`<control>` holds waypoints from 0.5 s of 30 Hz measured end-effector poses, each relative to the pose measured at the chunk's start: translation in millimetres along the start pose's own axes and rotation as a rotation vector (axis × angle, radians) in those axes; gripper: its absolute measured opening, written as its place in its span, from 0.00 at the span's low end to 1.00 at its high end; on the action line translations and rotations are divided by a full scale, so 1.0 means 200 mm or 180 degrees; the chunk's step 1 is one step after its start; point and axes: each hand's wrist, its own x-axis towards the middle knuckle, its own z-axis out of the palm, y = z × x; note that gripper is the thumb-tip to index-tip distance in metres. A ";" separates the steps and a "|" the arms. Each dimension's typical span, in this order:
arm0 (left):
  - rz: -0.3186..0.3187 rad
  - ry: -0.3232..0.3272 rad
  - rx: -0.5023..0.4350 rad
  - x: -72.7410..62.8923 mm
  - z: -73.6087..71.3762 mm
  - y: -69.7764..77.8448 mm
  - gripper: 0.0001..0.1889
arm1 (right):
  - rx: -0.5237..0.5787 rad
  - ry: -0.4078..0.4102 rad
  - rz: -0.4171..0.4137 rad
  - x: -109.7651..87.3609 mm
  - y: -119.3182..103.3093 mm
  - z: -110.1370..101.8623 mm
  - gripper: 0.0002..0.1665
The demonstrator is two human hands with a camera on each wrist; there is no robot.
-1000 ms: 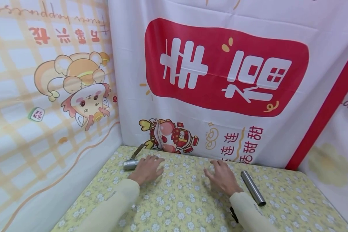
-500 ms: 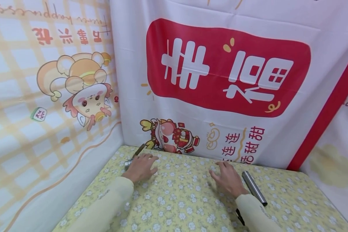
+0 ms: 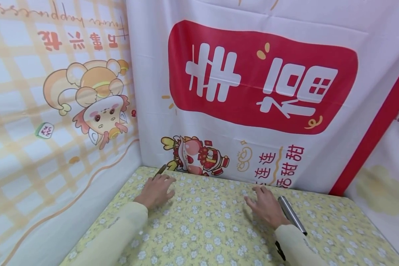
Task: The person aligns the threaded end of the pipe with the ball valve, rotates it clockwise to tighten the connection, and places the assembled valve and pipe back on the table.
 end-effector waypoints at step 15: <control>0.0023 0.0163 0.0112 -0.03 0.00 -0.13 0.27 | -0.0057 -0.0017 -0.0036 0.00 0.07 -0.03 0.32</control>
